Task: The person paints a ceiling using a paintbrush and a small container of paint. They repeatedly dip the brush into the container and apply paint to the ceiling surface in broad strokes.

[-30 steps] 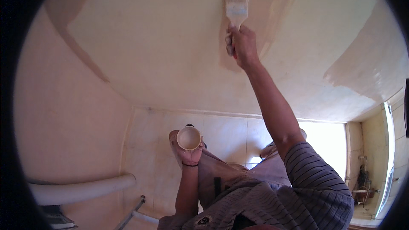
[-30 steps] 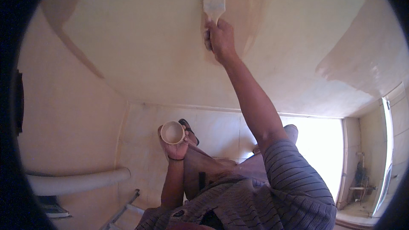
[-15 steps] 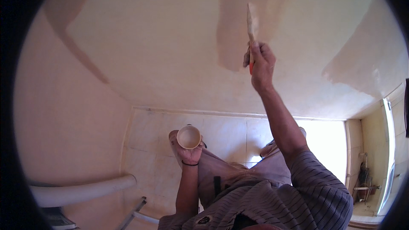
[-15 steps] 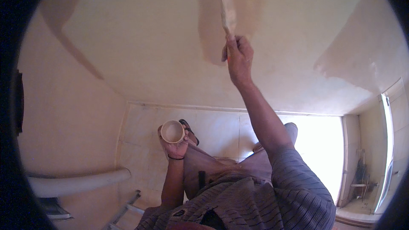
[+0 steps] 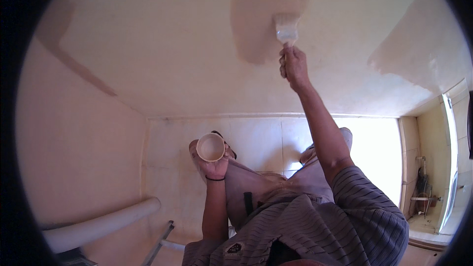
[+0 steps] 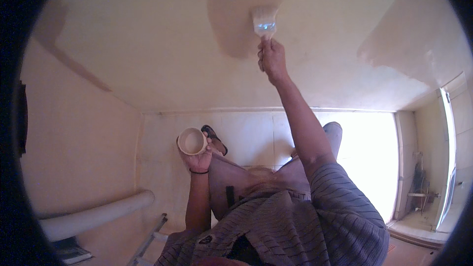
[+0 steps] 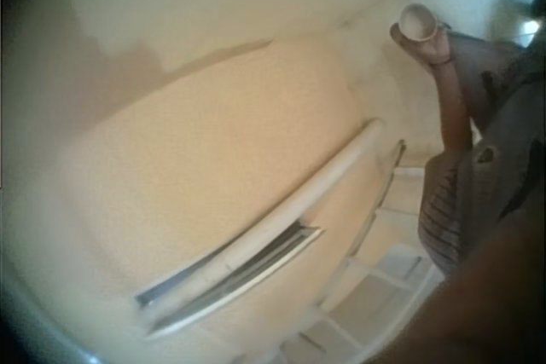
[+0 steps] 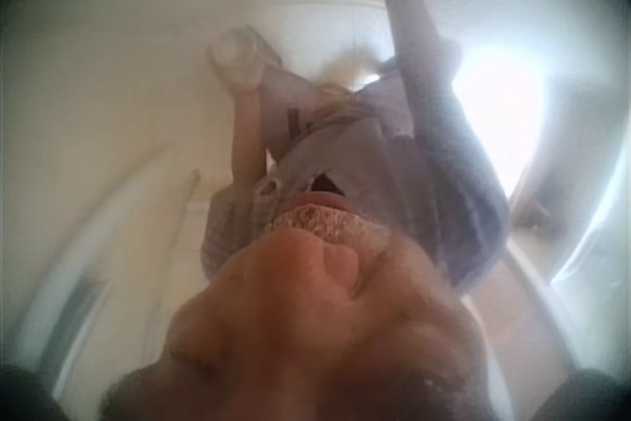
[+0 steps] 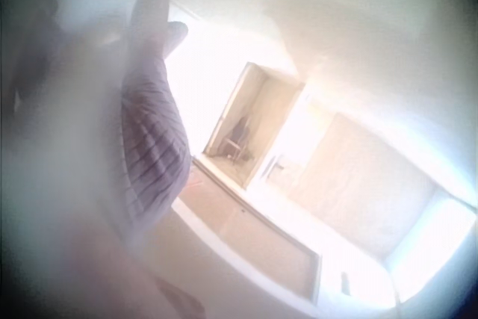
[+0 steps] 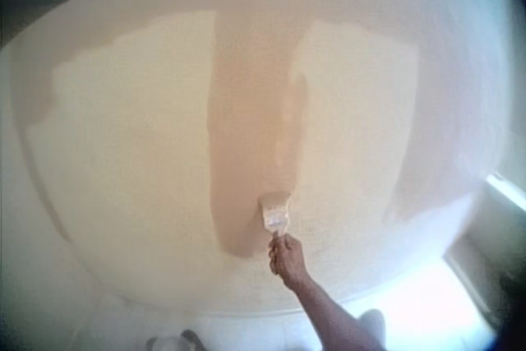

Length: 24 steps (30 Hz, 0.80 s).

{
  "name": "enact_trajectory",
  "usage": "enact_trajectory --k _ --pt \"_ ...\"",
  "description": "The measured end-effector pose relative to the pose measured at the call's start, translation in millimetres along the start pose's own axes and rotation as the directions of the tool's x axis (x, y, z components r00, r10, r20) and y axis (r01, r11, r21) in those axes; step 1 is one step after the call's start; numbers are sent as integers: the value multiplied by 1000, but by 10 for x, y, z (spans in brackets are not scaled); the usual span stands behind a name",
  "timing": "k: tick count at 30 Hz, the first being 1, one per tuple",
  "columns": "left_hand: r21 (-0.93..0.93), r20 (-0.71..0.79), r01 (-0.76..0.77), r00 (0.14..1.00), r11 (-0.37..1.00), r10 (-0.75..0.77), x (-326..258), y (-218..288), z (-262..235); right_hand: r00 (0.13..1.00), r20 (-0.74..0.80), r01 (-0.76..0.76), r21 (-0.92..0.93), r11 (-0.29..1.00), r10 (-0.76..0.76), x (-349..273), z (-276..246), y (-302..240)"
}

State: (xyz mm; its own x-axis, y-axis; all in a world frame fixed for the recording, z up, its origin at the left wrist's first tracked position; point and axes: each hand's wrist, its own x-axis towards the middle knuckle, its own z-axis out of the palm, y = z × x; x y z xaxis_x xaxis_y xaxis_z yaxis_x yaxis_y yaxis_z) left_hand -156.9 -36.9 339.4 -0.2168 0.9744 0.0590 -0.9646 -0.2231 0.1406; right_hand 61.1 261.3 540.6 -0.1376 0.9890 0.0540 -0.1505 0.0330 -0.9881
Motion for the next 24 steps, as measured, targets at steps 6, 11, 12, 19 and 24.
enact_trajectory --k 6,11,12,19,24 --pt "-5 -25 0 1000 1000 0 -15 16 -76 910 148 -407 156 900 386 -636 -249 627" --pt "-16 -21 24 999 1000 -24 11 24 -77 902 147 -432 336 837 406 -235 -409 379" --pt "-24 -18 31 999 999 -32 15 21 -47 888 276 -457 429 779 368 -17 -494 242" --pt "-10 -29 -7 1000 1000 7 -15 7 -81 961 180 -262 358 896 209 -43 -259 -620" --pt "-42 -18 7 1000 999 -8 -13 17 -25 991 133 -53 255 966 19 -94 -212 -1096"
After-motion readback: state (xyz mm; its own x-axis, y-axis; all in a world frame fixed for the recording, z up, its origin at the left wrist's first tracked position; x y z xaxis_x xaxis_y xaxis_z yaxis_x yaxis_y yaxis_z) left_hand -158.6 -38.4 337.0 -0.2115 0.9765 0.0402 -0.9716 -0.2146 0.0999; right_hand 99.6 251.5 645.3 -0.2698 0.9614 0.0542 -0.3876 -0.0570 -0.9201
